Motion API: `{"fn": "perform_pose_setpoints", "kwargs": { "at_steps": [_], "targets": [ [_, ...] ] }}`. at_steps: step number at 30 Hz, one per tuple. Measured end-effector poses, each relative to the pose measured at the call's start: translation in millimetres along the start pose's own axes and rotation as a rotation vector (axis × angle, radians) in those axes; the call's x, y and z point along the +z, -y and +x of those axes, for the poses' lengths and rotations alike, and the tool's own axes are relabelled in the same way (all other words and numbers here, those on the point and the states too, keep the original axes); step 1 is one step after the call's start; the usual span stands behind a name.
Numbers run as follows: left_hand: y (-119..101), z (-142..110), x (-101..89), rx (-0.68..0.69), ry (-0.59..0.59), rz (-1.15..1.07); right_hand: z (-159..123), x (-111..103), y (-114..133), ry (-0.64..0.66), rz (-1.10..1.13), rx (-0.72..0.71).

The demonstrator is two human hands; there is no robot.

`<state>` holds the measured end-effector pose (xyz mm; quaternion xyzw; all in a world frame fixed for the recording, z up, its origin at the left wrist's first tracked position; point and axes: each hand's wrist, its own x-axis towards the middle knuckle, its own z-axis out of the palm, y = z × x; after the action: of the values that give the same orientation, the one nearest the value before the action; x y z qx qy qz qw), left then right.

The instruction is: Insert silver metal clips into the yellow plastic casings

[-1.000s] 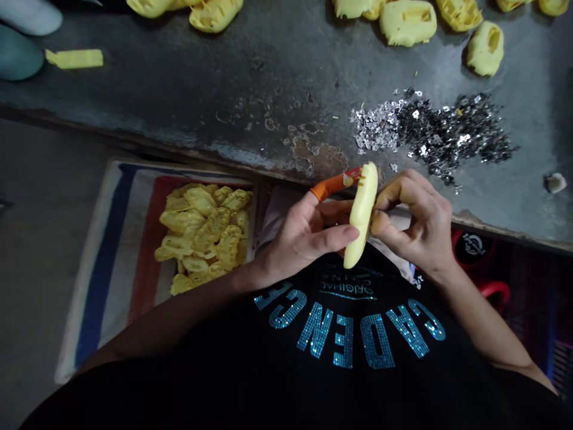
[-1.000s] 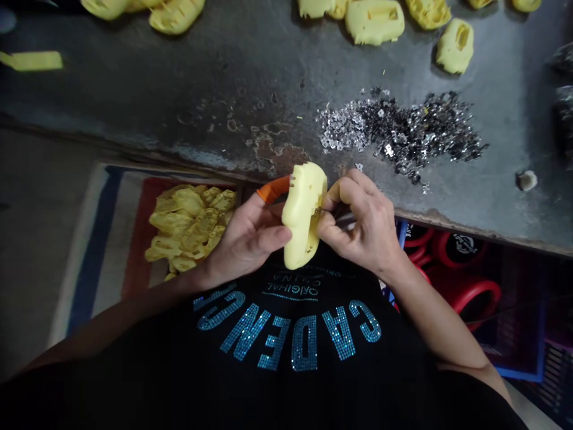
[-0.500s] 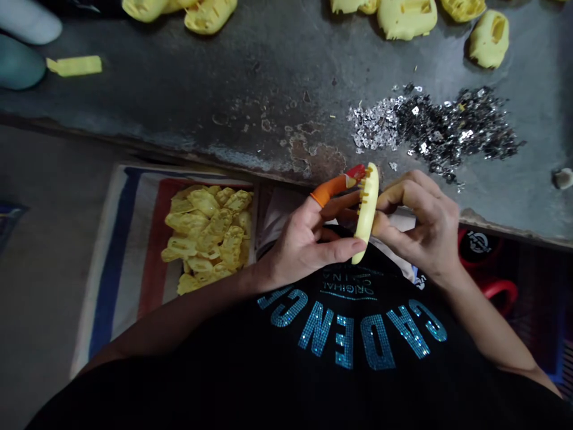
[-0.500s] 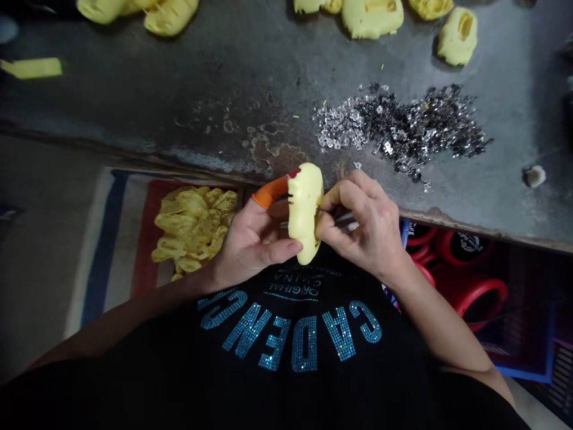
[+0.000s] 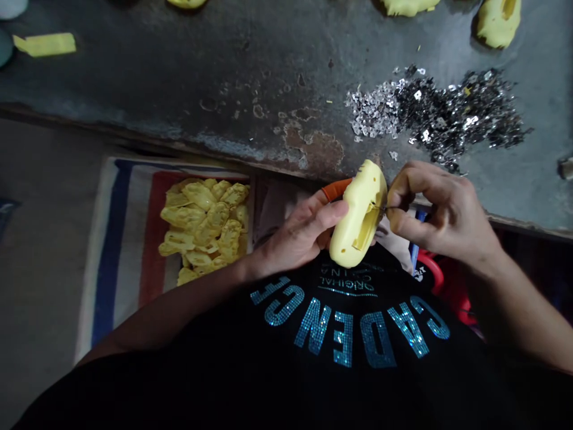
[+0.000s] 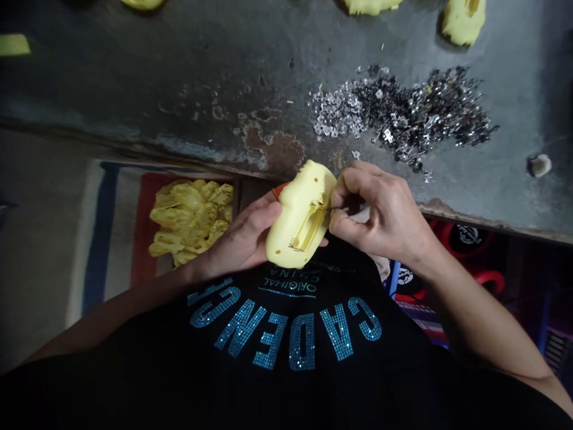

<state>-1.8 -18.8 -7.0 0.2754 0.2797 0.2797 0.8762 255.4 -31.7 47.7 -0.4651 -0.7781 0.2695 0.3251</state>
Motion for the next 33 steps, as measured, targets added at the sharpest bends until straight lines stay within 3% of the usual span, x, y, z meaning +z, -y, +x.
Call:
{"fn": "perform_pose_setpoints", "kwargs": {
  "at_steps": [7,17,22,26,29,33],
  "targets": [
    [-2.7,-1.4,3.0,-0.072,-0.009,0.021,11.4,-17.8,0.9,0.21,-0.099,-0.014],
    [-0.8,0.5,-0.1,-0.056,-0.064,0.076,20.0,-15.4,6.8,0.252,-0.244,-0.092],
    [0.8,3.3,-1.7,-0.065,-0.044,0.007,12.7,-11.7,-0.1,0.152,-0.115,-0.088],
    [0.3,7.4,-2.6,-0.063,0.04,-0.073,-2.9,-1.3,-4.5,-0.109,0.004,-0.058],
    [-3.5,8.9,-1.1,-0.092,0.122,-0.072,-17.0,11.8,-7.0,-0.263,-0.102,-0.111],
    [-7.0,7.1,2.8,-0.077,0.158,-0.062,-30.9,26.9,-8.5,-0.32,-0.352,-0.194]
  ]
}}
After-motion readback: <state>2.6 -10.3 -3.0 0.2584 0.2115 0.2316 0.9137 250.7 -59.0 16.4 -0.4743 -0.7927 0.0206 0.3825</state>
